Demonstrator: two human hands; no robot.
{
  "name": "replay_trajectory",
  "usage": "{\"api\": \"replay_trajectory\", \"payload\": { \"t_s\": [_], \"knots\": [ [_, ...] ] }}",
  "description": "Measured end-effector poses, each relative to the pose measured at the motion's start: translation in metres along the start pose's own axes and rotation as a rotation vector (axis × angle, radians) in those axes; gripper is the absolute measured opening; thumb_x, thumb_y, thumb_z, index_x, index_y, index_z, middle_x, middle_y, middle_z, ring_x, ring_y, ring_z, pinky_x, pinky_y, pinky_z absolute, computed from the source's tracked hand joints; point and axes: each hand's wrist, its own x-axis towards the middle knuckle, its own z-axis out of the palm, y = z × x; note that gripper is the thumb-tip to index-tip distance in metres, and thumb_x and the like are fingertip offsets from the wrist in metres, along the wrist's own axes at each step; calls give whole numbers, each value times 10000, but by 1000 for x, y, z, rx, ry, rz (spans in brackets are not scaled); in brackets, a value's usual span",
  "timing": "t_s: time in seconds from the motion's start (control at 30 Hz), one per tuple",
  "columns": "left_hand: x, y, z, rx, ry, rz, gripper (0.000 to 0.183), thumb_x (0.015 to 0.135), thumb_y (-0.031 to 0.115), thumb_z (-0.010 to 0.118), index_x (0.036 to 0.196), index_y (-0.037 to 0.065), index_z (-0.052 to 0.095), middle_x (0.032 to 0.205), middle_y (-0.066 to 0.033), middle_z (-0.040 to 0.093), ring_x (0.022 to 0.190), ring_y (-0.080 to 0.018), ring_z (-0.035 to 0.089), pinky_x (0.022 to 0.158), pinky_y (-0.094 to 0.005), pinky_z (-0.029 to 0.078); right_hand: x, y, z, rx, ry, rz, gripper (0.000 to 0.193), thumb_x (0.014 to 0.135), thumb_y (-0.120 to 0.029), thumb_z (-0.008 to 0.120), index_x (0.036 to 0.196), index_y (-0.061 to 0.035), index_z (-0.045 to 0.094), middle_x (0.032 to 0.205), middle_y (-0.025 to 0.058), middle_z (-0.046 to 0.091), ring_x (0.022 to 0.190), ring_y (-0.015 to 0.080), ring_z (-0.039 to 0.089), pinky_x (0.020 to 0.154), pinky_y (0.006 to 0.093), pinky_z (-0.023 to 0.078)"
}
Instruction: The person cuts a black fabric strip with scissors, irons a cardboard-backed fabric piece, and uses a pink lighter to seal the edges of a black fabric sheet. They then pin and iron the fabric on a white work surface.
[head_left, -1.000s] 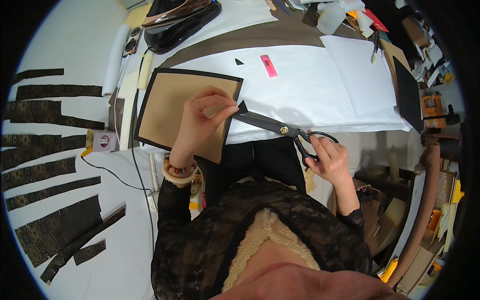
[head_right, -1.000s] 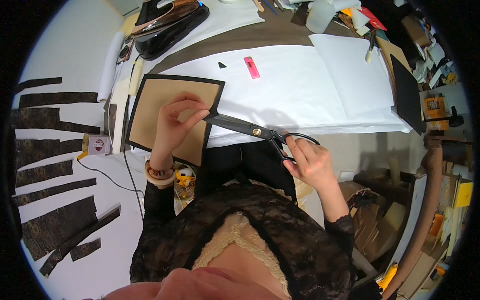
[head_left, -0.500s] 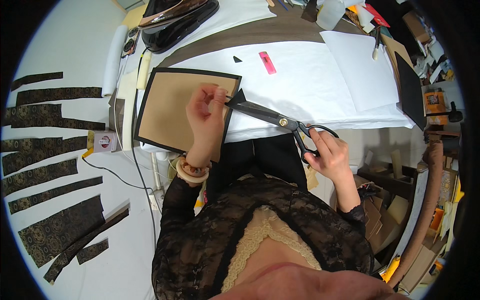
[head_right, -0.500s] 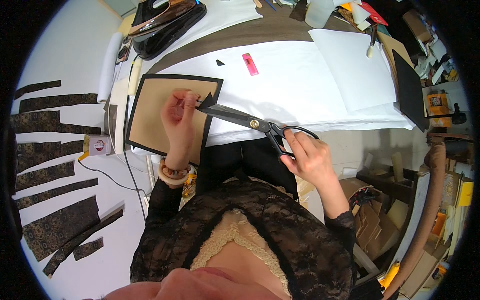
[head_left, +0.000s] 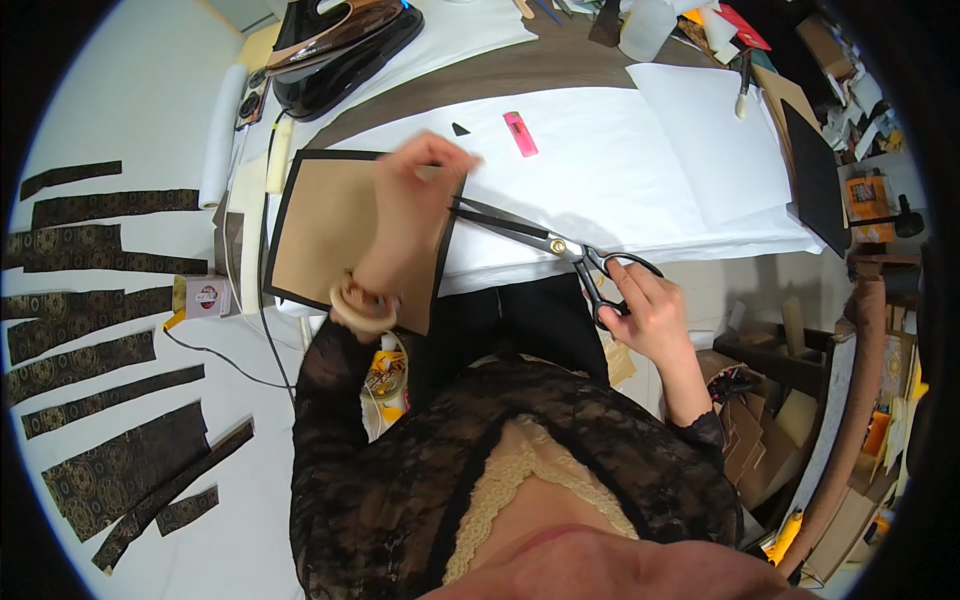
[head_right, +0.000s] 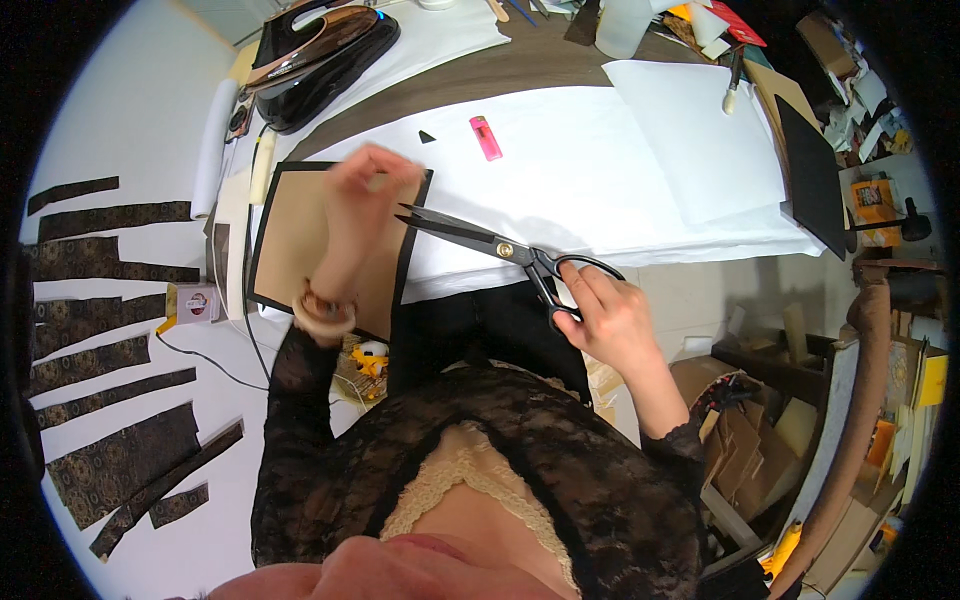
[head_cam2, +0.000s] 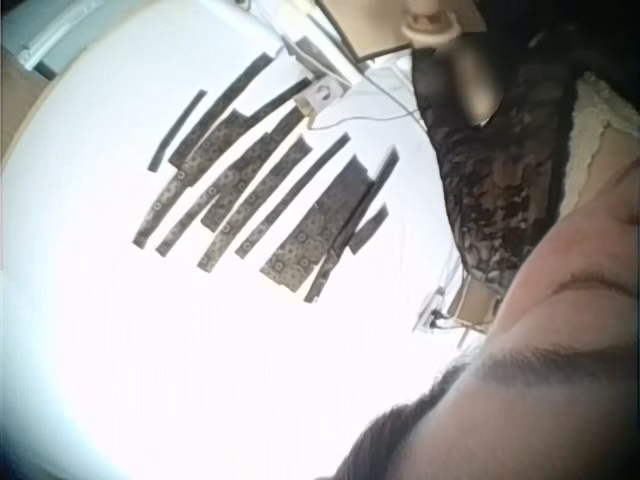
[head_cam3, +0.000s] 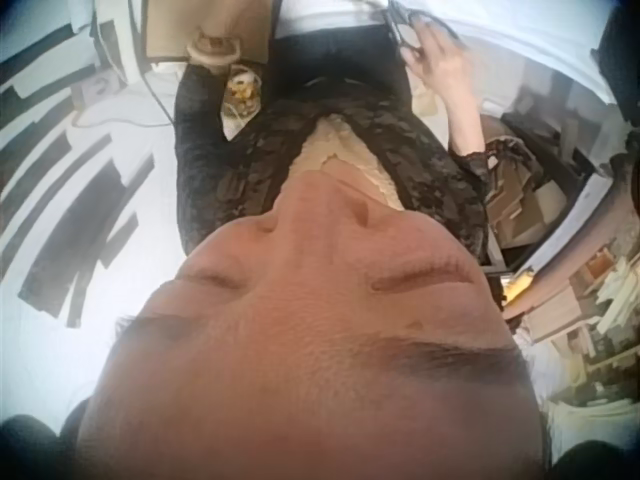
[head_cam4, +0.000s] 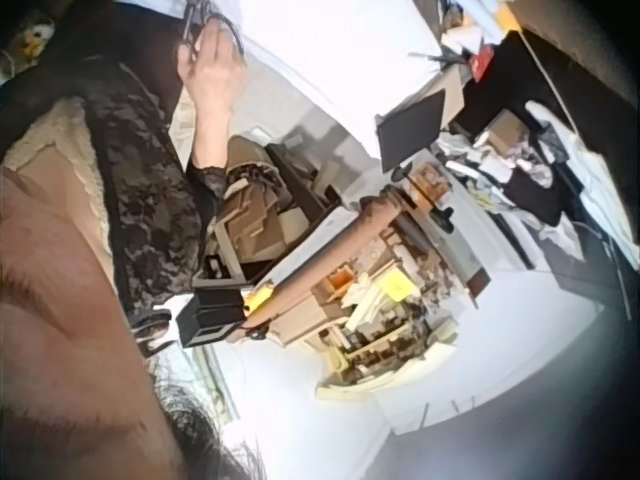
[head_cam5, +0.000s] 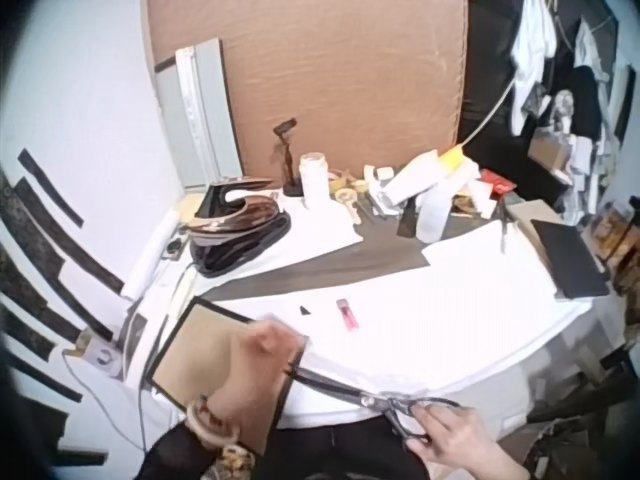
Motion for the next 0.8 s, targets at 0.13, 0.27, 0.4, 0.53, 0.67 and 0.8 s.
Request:
{"api": "replay_trajectory", "payload": {
  "t_s": [0.13,0.27,0.4,0.53,0.67,0.8],
  "knots": [
    [74,-49,-13,367,-78,-137,111,779,63,745,793,-11,665,764,-111,681,716,-163,634,684,-271,488,-9,5,6,15,-113,115,480,675,-164,738,1112,1,627,863,87,610,670,256,625,576,359,519],
    [97,-89,-10,816,-346,-21,154,739,100,778,813,10,676,797,-151,675,762,-313,641,694,-356,497,-22,13,11,56,-88,205,479,633,-109,735,1085,9,632,814,108,604,600,268,606,540,363,500],
    [96,-105,-5,716,-458,1,163,748,87,754,825,-2,641,802,-166,645,759,-340,620,686,-400,484,-37,26,14,60,-21,264,482,644,-141,752,1085,13,634,817,108,608,632,288,617,561,372,516],
    [90,-96,-24,558,-483,15,73,807,-8,630,786,-10,560,720,-133,592,656,-251,533,632,-324,455,-24,30,16,133,51,414,431,647,-99,757,1038,41,643,774,128,617,619,284,618,561,357,518],
    [54,-35,-84,28,-177,-49,56,891,-20,568,931,19,570,722,-21,587,705,-111,551,625,-263,457,-15,52,24,79,152,488,413,658,-66,755,1038,62,657,814,149,658,624,254,636,599,346,530],
    [-67,23,-158,8,232,-166,299,885,-66,587,1183,-63,605,915,-101,701,849,-185,695,796,-259,544,6,68,40,-47,154,535,383,694,-100,772,1034,46,672,764,131,661,639,254,647,617,358,531]
  ]
}}
